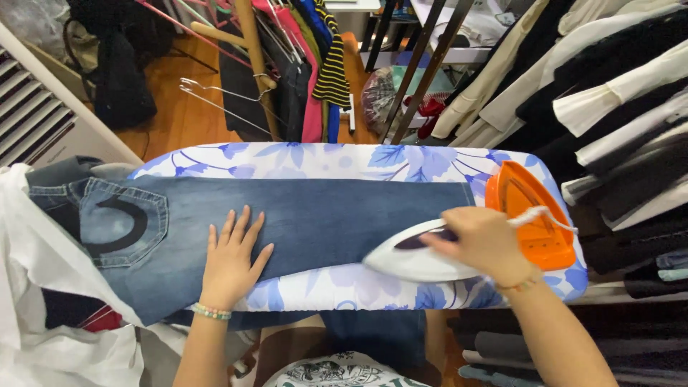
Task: Ironing a pair of denim jeans on an ironing board, including flipping and folding the garment.
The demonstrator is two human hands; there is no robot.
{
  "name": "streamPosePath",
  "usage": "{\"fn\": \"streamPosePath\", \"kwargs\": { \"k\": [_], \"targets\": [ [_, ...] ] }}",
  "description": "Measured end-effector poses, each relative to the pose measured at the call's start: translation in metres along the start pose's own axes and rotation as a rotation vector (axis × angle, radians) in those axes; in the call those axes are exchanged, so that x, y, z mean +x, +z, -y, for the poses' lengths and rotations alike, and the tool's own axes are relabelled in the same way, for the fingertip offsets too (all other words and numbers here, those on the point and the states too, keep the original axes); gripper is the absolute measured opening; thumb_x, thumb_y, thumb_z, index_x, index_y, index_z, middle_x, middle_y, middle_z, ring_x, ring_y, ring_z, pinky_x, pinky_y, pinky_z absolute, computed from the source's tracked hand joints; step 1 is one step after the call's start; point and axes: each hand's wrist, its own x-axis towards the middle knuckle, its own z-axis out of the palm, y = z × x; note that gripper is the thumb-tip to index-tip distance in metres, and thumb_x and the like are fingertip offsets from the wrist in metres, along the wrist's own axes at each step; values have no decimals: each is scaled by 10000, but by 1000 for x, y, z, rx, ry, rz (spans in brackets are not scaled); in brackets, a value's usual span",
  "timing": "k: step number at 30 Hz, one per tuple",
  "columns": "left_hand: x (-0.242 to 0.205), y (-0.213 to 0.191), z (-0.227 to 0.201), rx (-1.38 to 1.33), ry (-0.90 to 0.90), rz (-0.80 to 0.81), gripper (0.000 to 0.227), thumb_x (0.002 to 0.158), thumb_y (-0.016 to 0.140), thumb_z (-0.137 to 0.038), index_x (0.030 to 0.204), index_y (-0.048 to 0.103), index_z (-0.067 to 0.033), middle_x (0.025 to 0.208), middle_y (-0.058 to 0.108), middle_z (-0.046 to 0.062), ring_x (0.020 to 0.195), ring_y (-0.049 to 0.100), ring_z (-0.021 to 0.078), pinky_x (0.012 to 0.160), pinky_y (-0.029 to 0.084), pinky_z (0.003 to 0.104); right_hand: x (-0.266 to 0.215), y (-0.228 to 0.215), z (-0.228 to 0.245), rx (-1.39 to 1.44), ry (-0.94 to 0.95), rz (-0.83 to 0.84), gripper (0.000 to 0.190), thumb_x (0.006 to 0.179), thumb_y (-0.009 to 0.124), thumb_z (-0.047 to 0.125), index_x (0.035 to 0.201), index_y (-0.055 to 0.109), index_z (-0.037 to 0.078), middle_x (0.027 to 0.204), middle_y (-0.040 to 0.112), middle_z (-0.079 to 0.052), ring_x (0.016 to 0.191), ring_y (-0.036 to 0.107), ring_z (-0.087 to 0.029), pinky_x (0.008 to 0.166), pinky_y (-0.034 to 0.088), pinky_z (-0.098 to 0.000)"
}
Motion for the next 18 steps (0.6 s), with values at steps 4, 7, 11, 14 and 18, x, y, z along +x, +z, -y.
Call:
{"fn": "streamPosePath", "kwargs": {
  "k": [4,7,11,14,18],
  "targets": [
    [0,6,6,-4,34,-22,616,998,394,-534,1546,371,-253,1625,306,78,1514,210,330,1199,102,609,-34,-36,-47,-194,447,-66,550,839,711,664,891,597,128,700,657,-66,680,688,-272,626,524,-367],
    [-2,8,8,-1,82,-53,632,986,368,-531,1542,368,-232,1627,293,88,1511,198,349,1188,120,617,-54,-53,-70,-336,613,-72,564,955,680,633,1118,625,96,860,710,-81,751,699,-304,625,518,-417],
    [-2,9,8,12,80,-76,612,985,368,-528,1521,403,-233,1618,319,98,1503,227,352,1194,127,609,-68,-42,-106,-398,849,22,454,1064,638,512,1188,636,76,987,735,-138,825,714,-405,627,536,-519],
    [-3,6,5,-13,89,-109,590,986,393,-505,1501,444,-224,1597,362,113,1496,259,353,1194,137,614,-58,-42,-113,-332,980,186,431,1044,571,443,1361,577,151,1055,722,-224,904,700,-470,717,529,-567],
    [-5,7,6,-25,95,-126,560,986,411,-479,1481,474,-226,1576,397,113,1485,288,352,1199,149,610,-54,-31,-112,-241,1059,304,402,1041,541,385,1392,577,192,1109,705,-273,960,679,-549,765,531,-611]
  ]
}}
